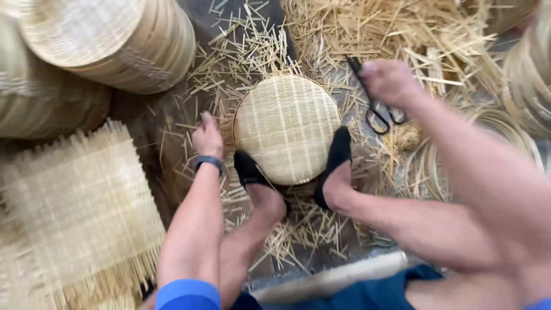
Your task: The person sits on the floor of a bamboo craft workshop and trims protruding bamboo stick ends with shears over a round wooden form. They then weave and press a bamboo mat, fit a bent bamboo rim hoop around it, and hold up the finished round woven sieve lid.
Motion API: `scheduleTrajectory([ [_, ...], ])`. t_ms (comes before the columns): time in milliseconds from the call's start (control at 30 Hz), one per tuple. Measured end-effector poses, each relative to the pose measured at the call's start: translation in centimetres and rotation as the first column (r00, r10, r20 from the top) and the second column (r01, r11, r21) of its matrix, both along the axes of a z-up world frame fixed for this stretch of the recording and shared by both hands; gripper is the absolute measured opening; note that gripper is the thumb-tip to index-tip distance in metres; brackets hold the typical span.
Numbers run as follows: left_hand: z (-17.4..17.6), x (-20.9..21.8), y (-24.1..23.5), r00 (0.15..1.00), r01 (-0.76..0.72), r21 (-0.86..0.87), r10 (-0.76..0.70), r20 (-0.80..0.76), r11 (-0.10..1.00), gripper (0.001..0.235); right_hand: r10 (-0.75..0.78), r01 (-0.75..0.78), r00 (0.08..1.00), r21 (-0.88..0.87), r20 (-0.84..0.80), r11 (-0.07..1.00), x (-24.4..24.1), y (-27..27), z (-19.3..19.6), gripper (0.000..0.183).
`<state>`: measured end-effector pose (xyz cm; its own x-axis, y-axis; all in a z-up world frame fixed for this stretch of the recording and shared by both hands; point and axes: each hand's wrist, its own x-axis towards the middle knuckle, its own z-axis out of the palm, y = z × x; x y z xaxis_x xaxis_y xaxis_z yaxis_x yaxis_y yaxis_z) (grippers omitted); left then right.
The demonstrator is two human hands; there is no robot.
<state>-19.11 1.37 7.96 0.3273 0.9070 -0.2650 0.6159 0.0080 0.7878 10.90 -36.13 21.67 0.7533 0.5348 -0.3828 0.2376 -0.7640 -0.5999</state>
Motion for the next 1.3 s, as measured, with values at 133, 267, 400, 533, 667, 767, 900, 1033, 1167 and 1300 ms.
scheduleTrajectory([
  [133, 1.9, -6.1, -1.1, 0.996, -0.062, -0.286, 0.078, 0.045, 0.956, 0.045, 0.284, -0.18, 0.947, -0.483, 0.151, 0.857, -2.2, -5.8, 12.4, 0.046],
  [267, 8.6, -6.2, -4.1, 0.99, 0.113, -0.114, -0.122, -0.07, 0.987, 0.043, 0.291, -0.196, 0.946, -0.466, 0.141, 0.863, -5.9, -6.9, 18.6, 0.047],
  [400, 4.2, -5.7, -4.5, 0.92, 0.291, 0.124, -0.242, -0.309, 0.949, 0.051, 0.192, -0.201, 0.979, -0.232, -0.062, 0.952, -7.0, -7.7, 7.8, 0.032],
  [533, 0.9, -2.0, -7.0, 0.985, 0.166, -0.029, -0.165, 0.04, 0.986, 0.046, 0.123, -0.152, 0.97, -0.13, -0.209, 0.98, -10.2, -3.6, -2.1, 0.035],
  [667, 2.6, 3.0, -8.7, 0.971, -0.068, -0.245, 0.121, 0.208, 0.967, 0.052, -0.261, 0.25, 0.91, -0.075, -0.322, 0.965, -10.5, 1.6, -6.6, 0.041],
  [767, 7.8, 4.6, -10.0, 0.88, -0.11, -0.531, 0.331, 0.34, 0.84, 0.054, -0.36, 0.355, 0.886, -0.074, -0.292, 0.932, -11.0, 2.0, -4.7, 0.047],
  [900, 13.2, 4.2, -9.8, 0.669, -0.146, -0.447, 0.421, 0.612, 0.882, 0.056, -0.408, 0.461, 0.87, 0.164, -0.277, 0.872, -10.4, 0.2, -3.3, 0.046],
  [1033, 17.3, 2.4, -9.2, 0.485, 0.14, -0.375, 0.267, 0.833, 0.916, 0.05, -0.287, 0.497, 0.868, 0.707, -0.406, 0.504, -7.7, -1.9, -2.8, 0.042],
  [1167, 14.1, 0.5, -7.8, 0.666, 0.321, -0.734, 0.409, 0.624, 0.598, 0.055, -0.282, 0.498, 0.867, 0.673, -0.412, 0.547, -9.4, -2.4, -9.9, 0.044],
  [1300, 5.4, -2.0, -6.1, 0.79, 0.195, -0.841, 0.428, 0.439, 0.505, 0.052, -0.276, 0.516, 0.848, 0.589, -0.452, 0.622, -12.4, -3.3, -16.9, 0.055],
])
